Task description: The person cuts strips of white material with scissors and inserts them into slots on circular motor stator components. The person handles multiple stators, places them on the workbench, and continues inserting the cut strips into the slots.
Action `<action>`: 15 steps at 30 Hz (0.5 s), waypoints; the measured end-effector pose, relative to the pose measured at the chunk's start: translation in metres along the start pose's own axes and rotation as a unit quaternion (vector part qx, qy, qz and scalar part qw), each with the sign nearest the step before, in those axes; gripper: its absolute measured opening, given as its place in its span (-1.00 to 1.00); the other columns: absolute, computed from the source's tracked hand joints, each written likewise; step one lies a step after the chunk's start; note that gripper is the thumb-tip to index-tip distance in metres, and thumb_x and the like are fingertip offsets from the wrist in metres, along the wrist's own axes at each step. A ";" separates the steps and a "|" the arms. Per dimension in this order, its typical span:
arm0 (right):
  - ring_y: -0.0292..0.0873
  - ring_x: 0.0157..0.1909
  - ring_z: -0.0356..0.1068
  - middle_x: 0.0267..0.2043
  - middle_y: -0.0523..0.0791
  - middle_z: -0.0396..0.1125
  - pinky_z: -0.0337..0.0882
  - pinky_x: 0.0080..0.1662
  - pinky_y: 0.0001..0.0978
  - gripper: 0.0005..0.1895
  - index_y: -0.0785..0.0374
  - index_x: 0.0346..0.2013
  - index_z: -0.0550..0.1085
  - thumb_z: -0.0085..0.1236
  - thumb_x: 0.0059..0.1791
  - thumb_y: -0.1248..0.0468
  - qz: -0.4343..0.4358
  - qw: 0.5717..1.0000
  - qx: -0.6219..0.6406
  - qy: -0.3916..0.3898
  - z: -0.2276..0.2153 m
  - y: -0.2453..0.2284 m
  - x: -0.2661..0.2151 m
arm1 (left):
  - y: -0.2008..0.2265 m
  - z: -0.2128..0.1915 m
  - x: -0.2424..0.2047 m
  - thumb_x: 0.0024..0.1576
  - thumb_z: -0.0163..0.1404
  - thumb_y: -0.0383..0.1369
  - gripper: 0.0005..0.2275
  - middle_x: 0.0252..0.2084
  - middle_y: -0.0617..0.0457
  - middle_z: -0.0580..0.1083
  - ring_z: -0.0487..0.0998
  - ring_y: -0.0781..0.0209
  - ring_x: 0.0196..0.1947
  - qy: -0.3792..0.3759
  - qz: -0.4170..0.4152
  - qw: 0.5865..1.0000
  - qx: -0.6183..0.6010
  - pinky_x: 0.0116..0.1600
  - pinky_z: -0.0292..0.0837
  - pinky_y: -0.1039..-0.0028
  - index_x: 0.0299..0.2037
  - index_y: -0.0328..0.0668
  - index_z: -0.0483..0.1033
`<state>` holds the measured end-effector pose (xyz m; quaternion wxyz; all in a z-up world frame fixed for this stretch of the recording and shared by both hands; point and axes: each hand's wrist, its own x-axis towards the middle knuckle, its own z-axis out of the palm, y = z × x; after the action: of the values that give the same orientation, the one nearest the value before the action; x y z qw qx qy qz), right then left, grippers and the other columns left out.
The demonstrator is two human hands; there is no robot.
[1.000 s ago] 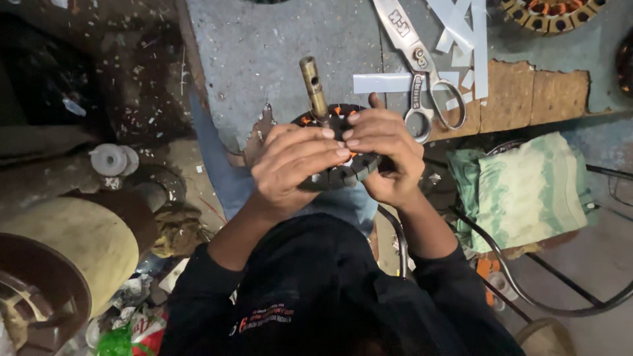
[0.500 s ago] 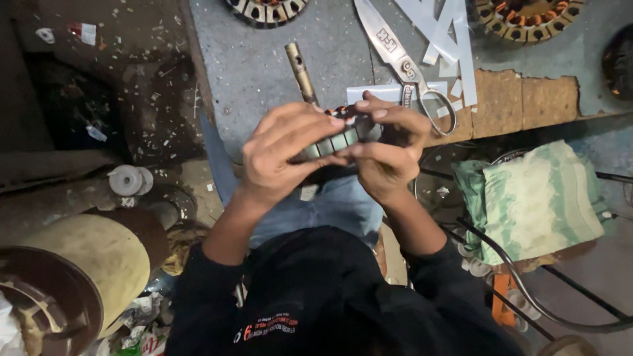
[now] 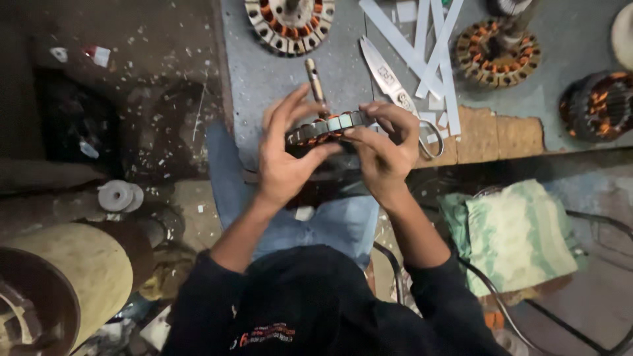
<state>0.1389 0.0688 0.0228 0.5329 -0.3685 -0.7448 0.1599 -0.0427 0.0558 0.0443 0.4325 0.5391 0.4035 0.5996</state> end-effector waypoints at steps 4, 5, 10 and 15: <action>0.06 0.27 0.39 0.18 0.00 0.14 0.52 0.24 -0.14 -0.76 0.28 -0.15 0.57 0.31 -0.03 0.60 0.025 1.000 0.018 0.000 0.001 -0.008 0.006 | 0.000 0.007 -0.003 0.09 0.26 -0.62 -0.55 0.07 -0.01 0.49 0.60 0.21 0.05 0.063 -0.046 0.996 -0.041 0.15 0.54 0.44 0.20 -0.20 0.52; 0.07 0.28 0.38 0.19 0.01 0.12 0.51 0.25 -0.13 -0.77 0.27 -0.16 0.58 0.29 -0.03 0.61 0.021 1.000 0.013 -0.007 0.001 -0.011 0.005 | 0.002 0.004 -0.005 0.07 0.26 -0.59 -0.56 0.06 0.00 0.51 0.61 0.21 0.04 0.050 -0.032 0.998 0.013 0.14 0.54 0.44 0.18 -0.19 0.54; 0.02 0.25 0.39 0.17 -0.03 0.13 0.57 0.17 -0.22 -0.77 0.27 -0.19 0.57 0.28 -0.02 0.61 0.056 0.998 0.015 0.008 0.003 -0.005 -0.003 | 0.009 -0.019 0.000 -0.04 0.36 -0.46 -0.57 -0.01 0.00 0.57 0.51 0.01 0.04 -0.056 0.064 0.977 0.194 0.17 0.43 0.32 0.07 -0.20 0.58; -0.01 0.21 0.36 0.14 -0.06 0.09 0.56 0.14 -0.27 -0.75 0.26 -0.20 0.57 0.25 -0.02 0.65 0.031 0.999 0.024 0.027 0.007 0.001 -0.010 | 0.023 -0.015 0.009 0.03 0.32 -0.47 -0.68 0.02 0.03 0.60 0.52 0.05 0.05 -0.044 0.059 0.985 0.155 0.22 0.41 0.33 0.01 -0.19 0.62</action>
<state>0.1345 0.0638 0.0128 0.5563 -0.3830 -0.7141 0.1840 -0.0596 0.0568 0.0672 0.3245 0.6488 0.4394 0.5298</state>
